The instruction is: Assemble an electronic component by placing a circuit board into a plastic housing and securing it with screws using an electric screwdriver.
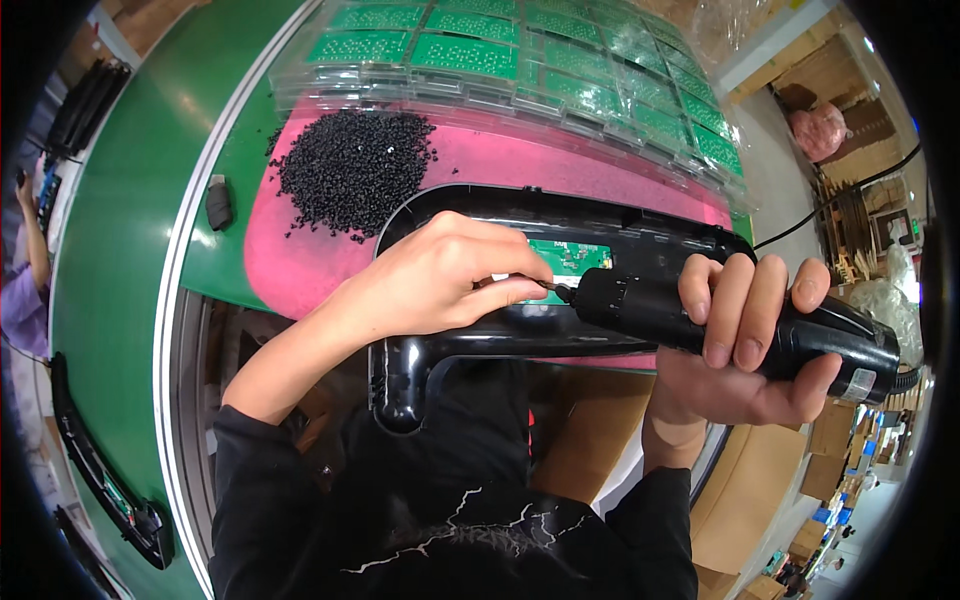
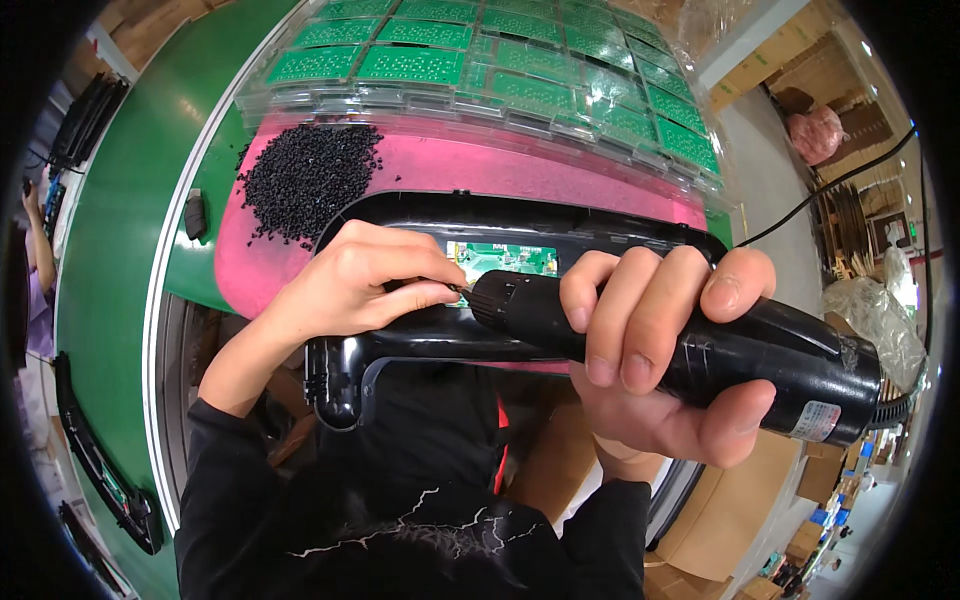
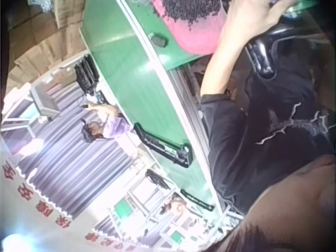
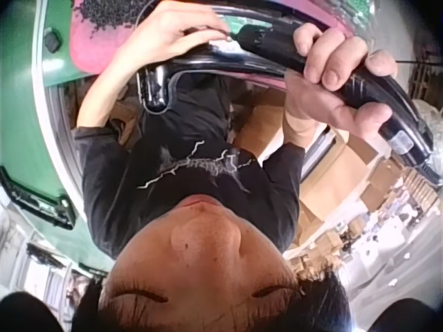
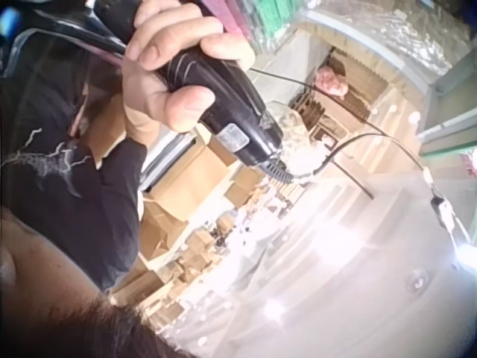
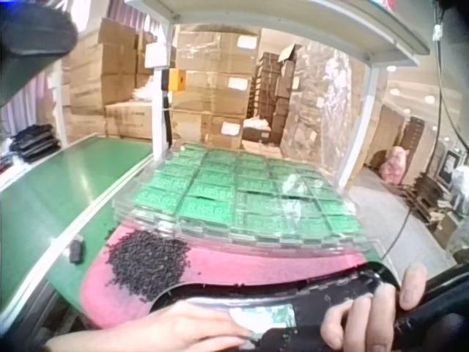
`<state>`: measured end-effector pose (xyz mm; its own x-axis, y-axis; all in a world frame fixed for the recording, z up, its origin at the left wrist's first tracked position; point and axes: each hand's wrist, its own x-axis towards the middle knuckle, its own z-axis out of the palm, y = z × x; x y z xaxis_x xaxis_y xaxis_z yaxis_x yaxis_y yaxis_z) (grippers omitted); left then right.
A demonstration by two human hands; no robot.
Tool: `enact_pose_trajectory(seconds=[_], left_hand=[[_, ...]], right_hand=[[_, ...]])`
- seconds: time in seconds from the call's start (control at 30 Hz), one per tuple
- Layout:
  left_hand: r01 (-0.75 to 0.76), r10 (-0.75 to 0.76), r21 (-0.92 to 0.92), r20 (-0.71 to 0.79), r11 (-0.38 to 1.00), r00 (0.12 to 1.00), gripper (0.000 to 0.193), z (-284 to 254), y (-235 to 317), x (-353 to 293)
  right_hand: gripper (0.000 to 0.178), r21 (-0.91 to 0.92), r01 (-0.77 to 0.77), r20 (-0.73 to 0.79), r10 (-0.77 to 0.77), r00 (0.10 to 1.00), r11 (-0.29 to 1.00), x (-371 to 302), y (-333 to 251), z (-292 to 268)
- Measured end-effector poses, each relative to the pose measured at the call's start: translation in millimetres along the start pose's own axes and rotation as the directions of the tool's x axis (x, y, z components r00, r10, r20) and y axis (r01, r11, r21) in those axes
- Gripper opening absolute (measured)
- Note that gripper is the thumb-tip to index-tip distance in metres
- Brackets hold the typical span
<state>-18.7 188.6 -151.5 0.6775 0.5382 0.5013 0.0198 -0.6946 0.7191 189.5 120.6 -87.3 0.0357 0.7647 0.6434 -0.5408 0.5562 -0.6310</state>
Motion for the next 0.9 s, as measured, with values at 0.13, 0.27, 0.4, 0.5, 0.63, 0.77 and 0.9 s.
enact_pose_trajectory(seconds=[0.13, 0.27, 0.4, 0.5, 0.63, 0.77, 0.9], left_hand=[[0.063, -0.063, 0.0, 0.04, 0.998, 0.997, 0.012, -3, 3, -1], [-0.004, 0.004, 0.005, 0.015, 1.0, 1.0, 0.013, -3, -1, 1], [-0.008, 0.008, 0.01, 0.022, 1.0, 1.0, 0.012, -2, -1, 0], [0.038, -0.038, 0.012, 0.056, 0.999, 0.998, 0.012, -5, 3, 1], [0.005, -0.006, 0.019, 0.02, 1.0, 1.0, 0.013, 0, -2, -1], [-0.025, 0.025, 0.014, 0.027, 1.0, 0.999, 0.013, 0, -5, 0], [0.032, -0.031, -0.021, 0.02, 0.999, 0.999, 0.015, -2, 0, 0]], right_hand=[[0.043, 0.031, -0.002, -0.005, 0.002, 1.0, 1.0, -1, 2, -1], [0.044, 0.046, 0.02, -0.03, -0.019, 0.999, 0.999, -1, 5, 1], [0.044, 0.05, 0.015, -0.023, -0.014, 1.0, 0.999, -1, 7, 2], [0.045, 0.057, 0.019, -0.025, -0.018, 1.0, 0.998, -1, 9, 0], [0.047, 0.031, -0.002, -0.011, 0.002, 1.0, 1.0, 1, 9, 1], [0.039, -0.01, -0.069, -0.023, 0.069, 0.997, 0.998, 5, 8, 9], [0.04, 0.008, -0.078, 0.031, 0.078, 0.996, 0.997, 8, 6, 4]])
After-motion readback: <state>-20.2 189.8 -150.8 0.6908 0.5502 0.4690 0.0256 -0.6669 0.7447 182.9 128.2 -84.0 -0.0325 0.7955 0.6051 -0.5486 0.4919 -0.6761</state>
